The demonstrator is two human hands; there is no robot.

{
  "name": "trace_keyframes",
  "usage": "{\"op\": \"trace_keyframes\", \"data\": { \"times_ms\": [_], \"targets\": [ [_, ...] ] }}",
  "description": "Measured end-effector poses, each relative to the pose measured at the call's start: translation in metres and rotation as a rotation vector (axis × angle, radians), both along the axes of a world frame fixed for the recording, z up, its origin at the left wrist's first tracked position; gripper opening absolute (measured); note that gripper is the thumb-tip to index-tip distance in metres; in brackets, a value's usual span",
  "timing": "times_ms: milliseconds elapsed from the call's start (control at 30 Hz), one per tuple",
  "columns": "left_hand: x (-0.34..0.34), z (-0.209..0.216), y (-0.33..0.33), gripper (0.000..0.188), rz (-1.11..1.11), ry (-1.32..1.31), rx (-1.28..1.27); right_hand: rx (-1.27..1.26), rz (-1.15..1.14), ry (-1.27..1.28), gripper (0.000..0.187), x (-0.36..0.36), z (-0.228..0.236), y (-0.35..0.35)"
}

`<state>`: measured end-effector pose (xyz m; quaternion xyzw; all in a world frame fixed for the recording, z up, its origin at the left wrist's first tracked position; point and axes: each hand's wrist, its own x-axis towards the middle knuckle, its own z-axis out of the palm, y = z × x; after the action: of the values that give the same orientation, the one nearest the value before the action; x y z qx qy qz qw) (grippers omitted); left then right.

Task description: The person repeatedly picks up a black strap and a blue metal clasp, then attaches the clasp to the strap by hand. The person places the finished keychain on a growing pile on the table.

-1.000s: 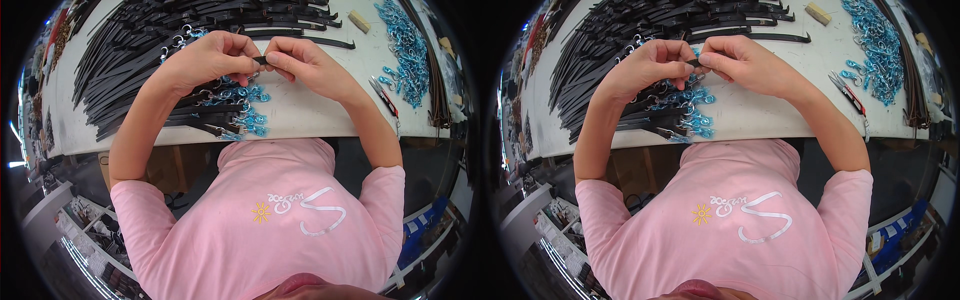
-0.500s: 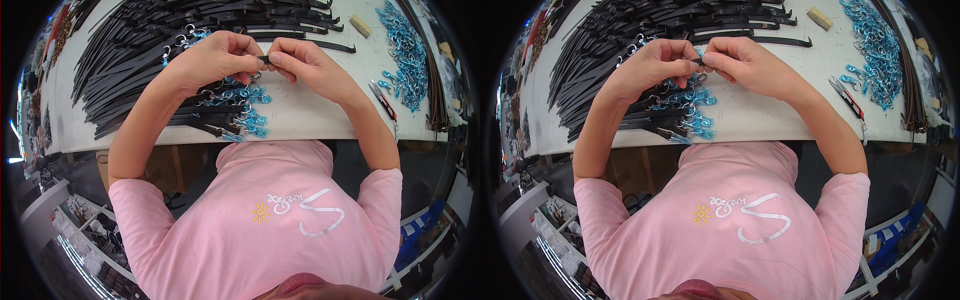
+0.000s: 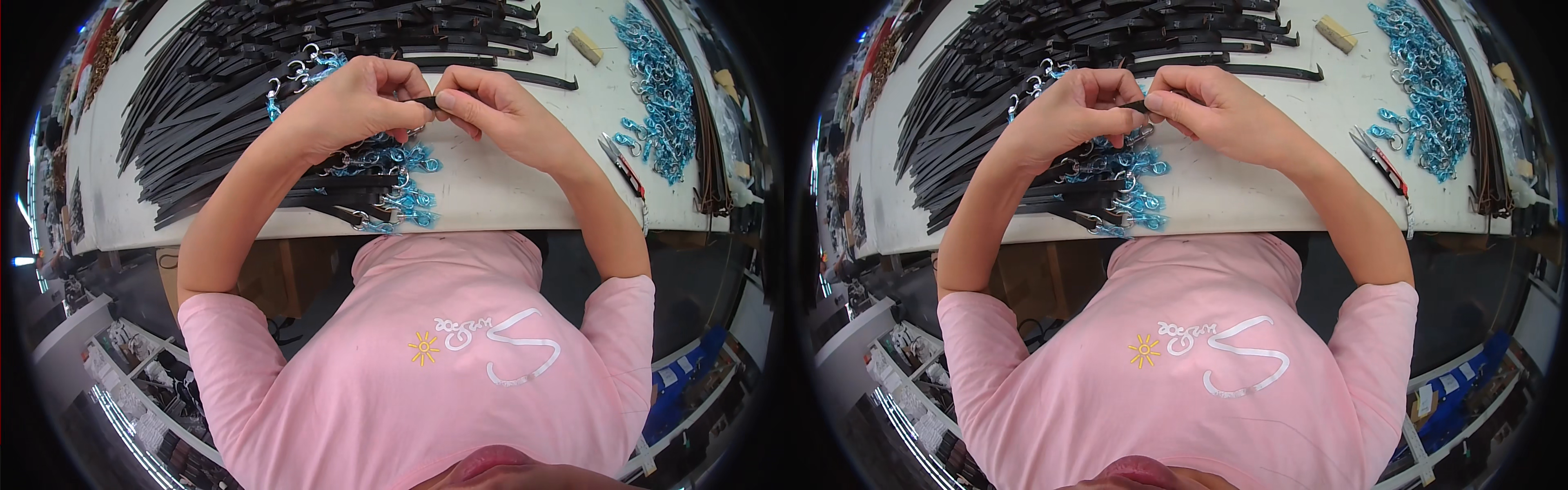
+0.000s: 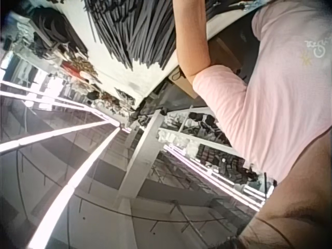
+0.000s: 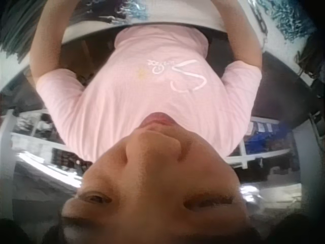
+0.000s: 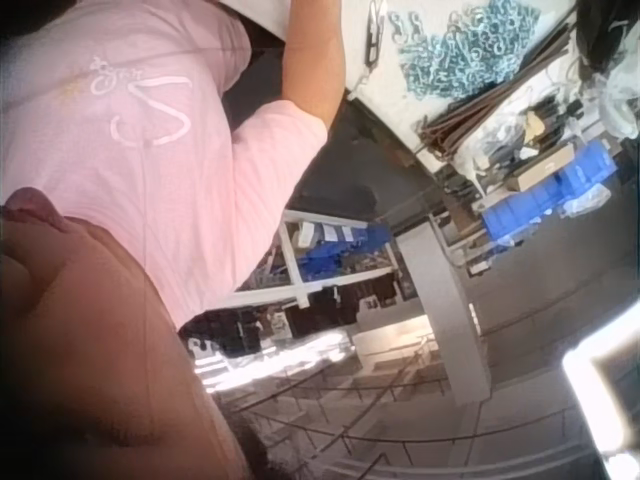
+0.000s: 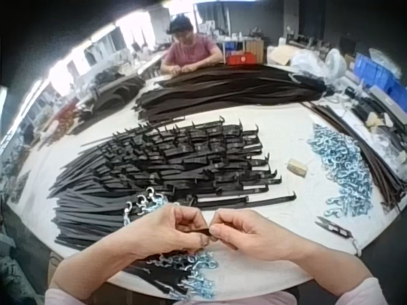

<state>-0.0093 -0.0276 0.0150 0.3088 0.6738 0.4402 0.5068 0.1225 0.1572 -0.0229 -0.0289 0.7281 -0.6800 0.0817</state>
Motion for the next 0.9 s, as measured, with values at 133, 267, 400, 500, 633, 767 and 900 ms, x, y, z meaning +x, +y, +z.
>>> {"op": "trace_keyframes", "data": {
  "times_ms": [133,267,400,500,633,767,900],
  "targets": [
    [-0.003,0.005,-0.003,0.021,0.003,-0.026,0.061,-0.051,-0.014,-0.034,0.027,0.0,0.004,0.004],
    [0.014,-0.002,-0.014,0.018,0.015,0.438,0.161,-0.016,0.009,0.004,0.026,0.002,0.002,0.005],
    [0.03,-0.003,-0.014,0.018,0.068,0.721,0.237,0.031,0.002,-0.005,0.019,0.004,0.004,-0.003],
    [0.036,-0.008,-0.023,0.017,0.014,0.852,0.252,0.188,-0.068,0.002,0.015,0.011,0.002,-0.017],
    [0.038,-0.013,-0.033,0.017,0.033,0.961,0.275,0.109,-0.07,-0.025,0.015,0.014,-0.003,-0.026],
    [0.029,-0.001,-0.04,0.019,0.098,1.005,0.288,-0.193,0.019,-0.199,0.019,0.002,0.004,-0.004],
    [0.026,0.001,-0.053,0.02,0.182,0.96,0.242,-0.266,0.036,-0.22,0.02,0.001,0.004,0.003]
  ]
}}
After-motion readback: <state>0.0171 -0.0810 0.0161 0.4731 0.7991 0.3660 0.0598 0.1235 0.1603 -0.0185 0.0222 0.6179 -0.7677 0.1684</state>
